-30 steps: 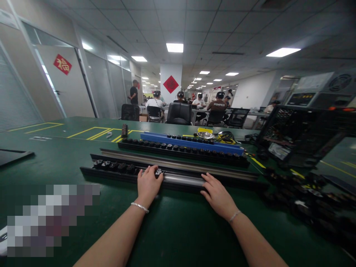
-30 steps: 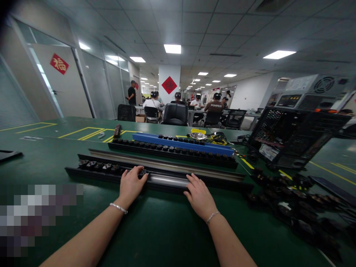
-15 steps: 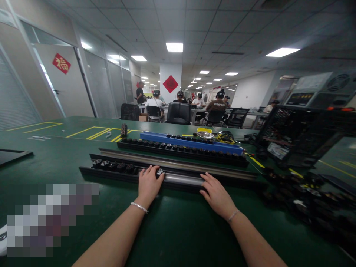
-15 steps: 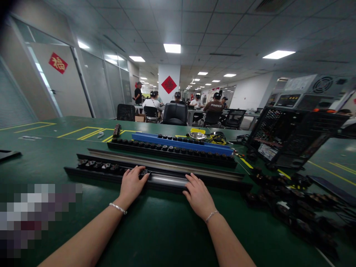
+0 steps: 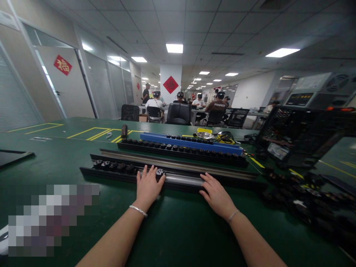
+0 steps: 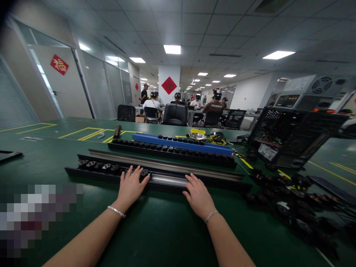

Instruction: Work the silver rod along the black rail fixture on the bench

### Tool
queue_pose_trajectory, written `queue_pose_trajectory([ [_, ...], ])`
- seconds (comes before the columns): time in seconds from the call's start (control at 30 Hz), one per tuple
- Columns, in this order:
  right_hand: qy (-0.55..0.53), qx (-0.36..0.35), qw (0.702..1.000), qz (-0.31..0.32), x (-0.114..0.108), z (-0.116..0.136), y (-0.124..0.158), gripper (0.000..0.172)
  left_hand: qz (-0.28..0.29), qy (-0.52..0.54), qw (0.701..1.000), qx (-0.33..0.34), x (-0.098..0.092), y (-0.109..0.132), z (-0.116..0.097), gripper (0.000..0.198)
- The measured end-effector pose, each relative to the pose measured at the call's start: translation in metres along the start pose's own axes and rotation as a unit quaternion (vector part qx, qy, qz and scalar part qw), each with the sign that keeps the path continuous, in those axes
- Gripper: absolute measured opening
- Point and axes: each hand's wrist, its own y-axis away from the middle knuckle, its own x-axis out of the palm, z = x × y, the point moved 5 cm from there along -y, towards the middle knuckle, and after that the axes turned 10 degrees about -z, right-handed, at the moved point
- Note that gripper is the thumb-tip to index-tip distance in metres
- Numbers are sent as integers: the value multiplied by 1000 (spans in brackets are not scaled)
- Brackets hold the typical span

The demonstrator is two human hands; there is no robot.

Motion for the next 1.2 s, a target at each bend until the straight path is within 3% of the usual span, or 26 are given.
queue_pose_trajectory([
  [0.43,5,6,1000,9,0,1,0,15,9,-22,999,28,2,1,-1,48],
  [0.9,21,11,999,25,1,1,-1,18,3,-42,997,71,4,8,-16,51],
  [1.2,2,6,1000,8,2,0,0,16,18,-33,996,77,2,8,-19,51],
])
